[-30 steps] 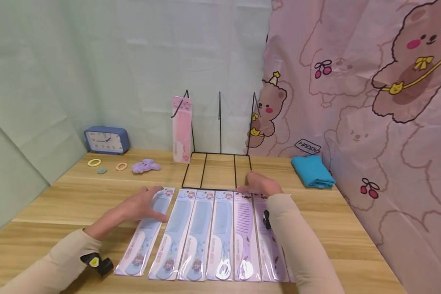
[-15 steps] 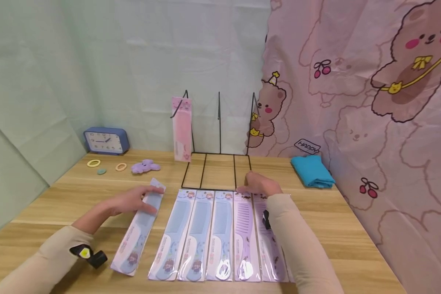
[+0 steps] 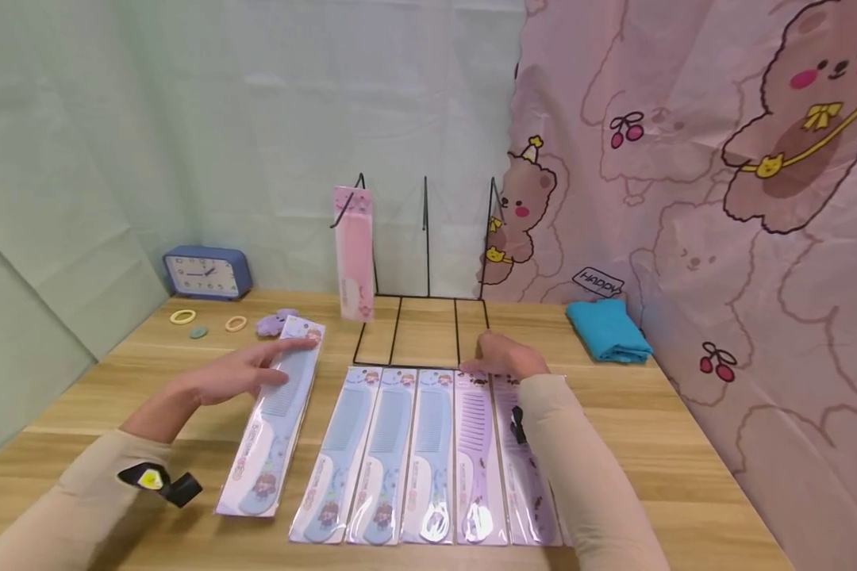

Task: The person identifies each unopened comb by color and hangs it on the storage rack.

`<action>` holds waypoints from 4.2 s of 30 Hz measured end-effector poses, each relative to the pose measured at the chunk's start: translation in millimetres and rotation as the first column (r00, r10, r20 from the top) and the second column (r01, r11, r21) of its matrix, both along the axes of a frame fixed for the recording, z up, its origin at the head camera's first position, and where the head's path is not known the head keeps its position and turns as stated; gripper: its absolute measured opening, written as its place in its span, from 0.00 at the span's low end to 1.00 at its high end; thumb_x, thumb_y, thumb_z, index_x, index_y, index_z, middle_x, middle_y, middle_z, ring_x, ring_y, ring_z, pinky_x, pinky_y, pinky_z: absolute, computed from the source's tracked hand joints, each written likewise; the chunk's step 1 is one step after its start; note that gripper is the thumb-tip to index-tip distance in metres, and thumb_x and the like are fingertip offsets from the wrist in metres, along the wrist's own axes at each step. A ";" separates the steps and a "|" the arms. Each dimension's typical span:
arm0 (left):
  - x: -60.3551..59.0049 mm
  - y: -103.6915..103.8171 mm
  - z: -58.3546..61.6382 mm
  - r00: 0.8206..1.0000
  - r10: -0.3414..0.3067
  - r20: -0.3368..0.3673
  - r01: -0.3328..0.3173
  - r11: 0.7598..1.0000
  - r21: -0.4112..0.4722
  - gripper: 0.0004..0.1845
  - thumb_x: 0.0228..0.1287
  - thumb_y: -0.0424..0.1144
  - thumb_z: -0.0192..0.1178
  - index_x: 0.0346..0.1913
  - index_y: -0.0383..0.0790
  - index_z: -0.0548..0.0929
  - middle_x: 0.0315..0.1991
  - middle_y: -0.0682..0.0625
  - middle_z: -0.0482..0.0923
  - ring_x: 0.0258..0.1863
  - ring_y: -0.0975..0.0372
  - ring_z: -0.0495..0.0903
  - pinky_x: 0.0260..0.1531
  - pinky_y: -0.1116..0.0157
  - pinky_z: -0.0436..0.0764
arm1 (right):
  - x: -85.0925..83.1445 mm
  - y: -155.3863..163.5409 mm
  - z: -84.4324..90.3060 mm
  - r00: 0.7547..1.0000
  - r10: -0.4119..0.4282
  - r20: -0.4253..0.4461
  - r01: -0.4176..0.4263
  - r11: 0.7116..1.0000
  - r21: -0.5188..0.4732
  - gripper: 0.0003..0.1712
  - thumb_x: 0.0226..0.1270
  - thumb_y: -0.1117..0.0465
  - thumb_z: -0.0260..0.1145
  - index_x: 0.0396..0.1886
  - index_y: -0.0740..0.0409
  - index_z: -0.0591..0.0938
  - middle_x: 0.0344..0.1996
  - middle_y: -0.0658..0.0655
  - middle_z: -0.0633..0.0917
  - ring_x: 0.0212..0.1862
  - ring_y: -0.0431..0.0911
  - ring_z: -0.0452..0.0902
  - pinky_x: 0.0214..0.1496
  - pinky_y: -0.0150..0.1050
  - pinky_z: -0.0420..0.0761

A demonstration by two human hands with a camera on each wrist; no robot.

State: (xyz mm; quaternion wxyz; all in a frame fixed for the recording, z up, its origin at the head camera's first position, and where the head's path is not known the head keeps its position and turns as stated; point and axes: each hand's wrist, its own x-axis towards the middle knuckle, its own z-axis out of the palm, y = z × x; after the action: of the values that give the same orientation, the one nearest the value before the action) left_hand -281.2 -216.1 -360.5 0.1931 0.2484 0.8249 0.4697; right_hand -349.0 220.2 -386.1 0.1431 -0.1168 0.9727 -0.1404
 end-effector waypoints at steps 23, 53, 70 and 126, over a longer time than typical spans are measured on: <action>2.2 97.7 51.3 0.997 0.009 -0.072 0.026 0.882 0.470 0.33 0.69 0.31 0.62 0.75 0.45 0.66 0.61 0.37 0.77 0.48 0.48 0.84 0.37 0.53 0.87 | -3.0 -0.3 -0.6 1.000 -0.023 0.016 0.023 1.000 0.003 0.30 0.67 0.39 0.66 0.53 0.58 0.76 0.36 0.54 0.81 0.37 0.48 0.78 0.42 0.46 0.80; -27.9 168.3 59.6 0.994 0.097 -0.045 -0.051 0.794 0.605 0.32 0.68 0.26 0.60 0.72 0.48 0.70 0.60 0.40 0.78 0.46 0.50 0.85 0.38 0.55 0.86 | -5.7 1.0 0.7 1.000 0.002 0.018 -0.002 1.000 -0.002 0.31 0.68 0.38 0.66 0.54 0.59 0.75 0.37 0.55 0.81 0.39 0.49 0.78 0.43 0.47 0.80; -81.8 204.9 53.3 0.914 0.401 -0.058 -0.268 0.704 0.658 0.36 0.61 0.18 0.56 0.70 0.51 0.74 0.59 0.40 0.73 0.44 0.52 0.83 0.40 0.57 0.86 | -3.7 1.6 0.2 1.000 -0.003 0.014 0.003 1.000 -0.009 0.34 0.67 0.37 0.66 0.57 0.60 0.76 0.39 0.55 0.82 0.42 0.49 0.80 0.47 0.48 0.81; -44.3 128.1 -36.5 0.884 0.273 -0.379 -0.324 0.943 -0.077 0.46 0.62 0.39 0.70 0.77 0.34 0.55 0.68 0.30 0.64 0.63 0.40 0.70 0.61 0.44 0.72 | -6.2 1.2 0.3 1.000 -0.018 0.024 0.018 1.000 0.001 0.31 0.69 0.39 0.65 0.56 0.61 0.75 0.38 0.55 0.81 0.39 0.48 0.78 0.45 0.48 0.81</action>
State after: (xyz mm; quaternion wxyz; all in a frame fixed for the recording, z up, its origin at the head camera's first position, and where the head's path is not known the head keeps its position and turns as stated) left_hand -325.5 -88.0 -397.0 -0.0207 0.1867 0.9050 0.3816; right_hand -355.2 221.4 -385.8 0.1535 -0.1062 0.9720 -0.1428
